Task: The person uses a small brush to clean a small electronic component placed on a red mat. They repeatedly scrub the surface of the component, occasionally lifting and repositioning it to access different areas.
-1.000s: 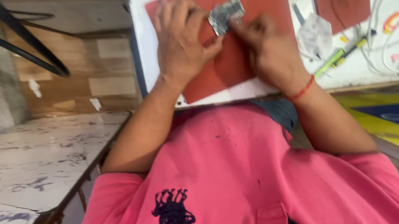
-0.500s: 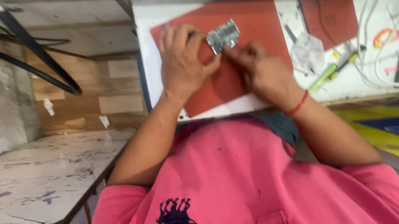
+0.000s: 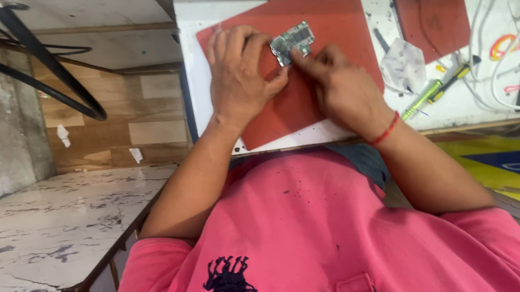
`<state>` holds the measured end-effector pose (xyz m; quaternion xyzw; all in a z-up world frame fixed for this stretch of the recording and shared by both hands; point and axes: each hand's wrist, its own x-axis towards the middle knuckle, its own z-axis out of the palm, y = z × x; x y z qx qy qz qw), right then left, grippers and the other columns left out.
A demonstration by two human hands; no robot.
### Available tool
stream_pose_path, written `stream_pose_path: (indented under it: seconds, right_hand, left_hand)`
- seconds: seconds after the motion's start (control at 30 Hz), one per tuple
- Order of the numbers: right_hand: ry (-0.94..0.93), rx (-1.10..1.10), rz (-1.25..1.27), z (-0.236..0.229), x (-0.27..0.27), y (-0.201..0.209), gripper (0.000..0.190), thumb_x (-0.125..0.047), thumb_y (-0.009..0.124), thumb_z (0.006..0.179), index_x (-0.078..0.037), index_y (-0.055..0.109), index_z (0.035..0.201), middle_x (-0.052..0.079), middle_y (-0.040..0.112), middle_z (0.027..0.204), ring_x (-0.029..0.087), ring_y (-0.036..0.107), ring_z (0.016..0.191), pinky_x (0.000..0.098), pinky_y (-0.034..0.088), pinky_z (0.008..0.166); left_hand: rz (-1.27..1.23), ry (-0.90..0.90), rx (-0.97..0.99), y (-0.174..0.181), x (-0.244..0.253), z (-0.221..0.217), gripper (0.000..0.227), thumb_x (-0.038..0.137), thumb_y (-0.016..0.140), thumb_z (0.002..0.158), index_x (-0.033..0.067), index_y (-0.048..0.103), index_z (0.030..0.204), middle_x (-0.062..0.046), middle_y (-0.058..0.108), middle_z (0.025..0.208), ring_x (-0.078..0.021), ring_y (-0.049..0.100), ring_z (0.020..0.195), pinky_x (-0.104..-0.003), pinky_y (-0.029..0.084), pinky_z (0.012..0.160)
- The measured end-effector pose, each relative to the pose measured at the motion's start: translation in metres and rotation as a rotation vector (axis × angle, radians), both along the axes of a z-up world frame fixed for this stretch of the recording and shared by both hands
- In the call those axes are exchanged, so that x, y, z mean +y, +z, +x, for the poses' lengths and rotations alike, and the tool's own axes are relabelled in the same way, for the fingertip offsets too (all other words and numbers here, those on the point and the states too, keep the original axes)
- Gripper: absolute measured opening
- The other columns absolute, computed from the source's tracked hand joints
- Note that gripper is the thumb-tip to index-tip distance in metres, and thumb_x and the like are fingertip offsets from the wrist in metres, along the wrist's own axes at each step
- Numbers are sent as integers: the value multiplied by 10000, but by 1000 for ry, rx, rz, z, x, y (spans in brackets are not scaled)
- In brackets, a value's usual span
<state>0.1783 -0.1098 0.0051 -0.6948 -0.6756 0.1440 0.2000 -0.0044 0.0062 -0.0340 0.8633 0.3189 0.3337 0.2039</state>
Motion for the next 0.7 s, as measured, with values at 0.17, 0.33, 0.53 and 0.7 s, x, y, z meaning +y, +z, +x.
stream_pose_path:
  seconds: [0.17,0.33,0.53,0.7]
  right_hand:
    - [-73,-66,-12,0,-19,5,536,18,583,915,-148,656,1419,203,633,1088,413,664,839,493,543,714]
    - [-15,-29,5,-7,-5,14,524,9,583,926,-144,644,1424,198,636,1094,412,669,829,501,549,723]
    - [-6,-41,-70,-5,-2,4,523,13,563,940,-138,641,1434,209,631,1071,417,659,787,508,540,683]
    - [15,-39,-21,-1,-9,0,545,31,559,906,-138,659,1415,203,631,1073,409,662,833,494,545,708]
  left_hand:
    - [-45,-28,14,-4,-8,3,506,303,932,732,86,673,1108,-72,533,1130,-287,523,1127,-562,304,1190]
    - [7,-20,-16,3,3,-1,524,300,928,722,78,656,1111,-77,530,1145,-305,516,1146,-556,303,1168]
    - [-25,-19,11,0,3,1,513,278,917,723,79,667,1124,-64,536,1134,-295,526,1123,-537,320,1177]
    - [-19,-17,6,-1,-6,-1,523,282,915,734,86,677,1158,-55,537,1154,-278,530,1147,-534,312,1184]
